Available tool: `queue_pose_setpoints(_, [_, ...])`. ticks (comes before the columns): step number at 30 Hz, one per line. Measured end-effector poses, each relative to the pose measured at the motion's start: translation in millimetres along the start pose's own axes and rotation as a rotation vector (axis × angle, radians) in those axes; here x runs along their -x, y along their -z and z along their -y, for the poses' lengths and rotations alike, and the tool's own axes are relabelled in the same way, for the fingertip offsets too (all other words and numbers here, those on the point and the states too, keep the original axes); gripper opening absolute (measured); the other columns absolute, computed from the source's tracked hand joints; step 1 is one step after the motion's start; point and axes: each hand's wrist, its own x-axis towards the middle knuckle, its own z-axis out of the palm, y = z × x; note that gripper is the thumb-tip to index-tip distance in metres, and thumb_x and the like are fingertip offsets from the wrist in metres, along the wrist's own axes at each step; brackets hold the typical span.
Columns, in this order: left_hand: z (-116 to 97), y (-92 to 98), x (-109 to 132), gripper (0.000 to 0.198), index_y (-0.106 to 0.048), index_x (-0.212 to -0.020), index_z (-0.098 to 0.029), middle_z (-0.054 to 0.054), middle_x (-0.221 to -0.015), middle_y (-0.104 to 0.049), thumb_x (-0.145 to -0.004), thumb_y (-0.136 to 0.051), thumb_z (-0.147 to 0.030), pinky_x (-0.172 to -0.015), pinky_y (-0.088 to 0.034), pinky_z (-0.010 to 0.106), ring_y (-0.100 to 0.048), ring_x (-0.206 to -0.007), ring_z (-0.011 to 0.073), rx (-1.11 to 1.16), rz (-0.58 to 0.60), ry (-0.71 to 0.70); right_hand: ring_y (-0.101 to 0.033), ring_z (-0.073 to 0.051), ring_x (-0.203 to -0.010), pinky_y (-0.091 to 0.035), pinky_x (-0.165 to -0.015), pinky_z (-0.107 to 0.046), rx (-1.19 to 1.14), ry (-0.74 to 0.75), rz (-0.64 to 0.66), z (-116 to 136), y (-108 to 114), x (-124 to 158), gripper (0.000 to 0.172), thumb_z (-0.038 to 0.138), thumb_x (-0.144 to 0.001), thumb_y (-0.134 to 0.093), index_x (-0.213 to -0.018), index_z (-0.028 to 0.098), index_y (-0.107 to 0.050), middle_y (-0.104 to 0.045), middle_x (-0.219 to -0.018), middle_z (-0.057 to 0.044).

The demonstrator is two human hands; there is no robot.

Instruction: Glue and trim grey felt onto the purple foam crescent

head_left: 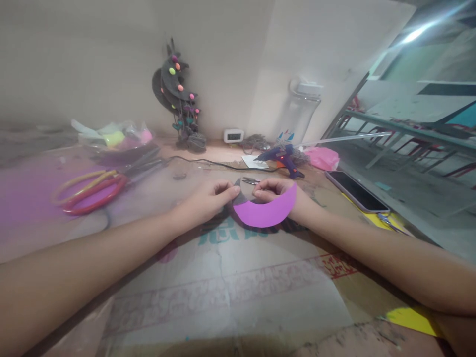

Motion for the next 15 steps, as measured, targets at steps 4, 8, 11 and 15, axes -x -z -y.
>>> queue_pose_setpoints(4, [1.6,-0.1,-0.9,0.036,-0.049,-0.068,-0.018,-0.005,-0.06,-0.036,-0.088,-0.05,-0.047,-0.049,-0.025,0.024,-0.033,-0.053,0.0097,0.064,0.009,0.011,-0.05,-0.009,-0.05,-0.035,-0.048,-0.022,-0.027,0.001,0.009,5.9,-1.1,1.1,0.028,0.043,-0.072,-0.072,-0.079,0.017,-0.066,-0.06,-0.062,0.001])
queue_pose_setpoints(8, [2.2,-0.4,-1.0,0.035,-0.052,-0.069,-0.017,-0.005,-0.061,-0.04,-0.088,-0.051,-0.046,-0.05,-0.027,0.023,-0.035,-0.054,0.0094,0.109,-0.001,0.012,-0.051,-0.009,-0.051,-0.037,-0.048,-0.021,-0.019,0.002,-0.021,10.6,-1.1,1.4,0.026,0.041,-0.071,-0.073,-0.078,0.016,-0.065,-0.061,-0.062,0.001])
queue_pose_setpoints(11, [1.7,-0.5,-0.9,0.035,-0.052,-0.068,-0.017,-0.006,-0.059,-0.039,-0.088,-0.053,-0.046,-0.049,-0.027,0.023,-0.033,-0.051,0.0087,0.127,-0.006,0.02,-0.052,-0.01,-0.051,-0.038,-0.048,-0.022,-0.013,0.002,-0.028,10.7,-0.8,1.6,0.025,0.04,-0.071,-0.073,-0.078,0.017,-0.065,-0.062,-0.062,0.0])
queue_pose_setpoints(15, [2.7,-0.3,-1.4,0.035,-0.055,-0.069,-0.017,-0.005,-0.061,-0.043,-0.087,-0.054,-0.047,-0.049,-0.028,0.023,-0.037,-0.052,0.009,0.142,-0.011,0.007,-0.054,-0.011,-0.052,-0.04,-0.048,-0.023,0.001,0.014,-0.013,6.5,0.1,1.4,0.026,0.042,-0.073,-0.072,-0.078,0.017,-0.066,-0.064,-0.064,-0.001])
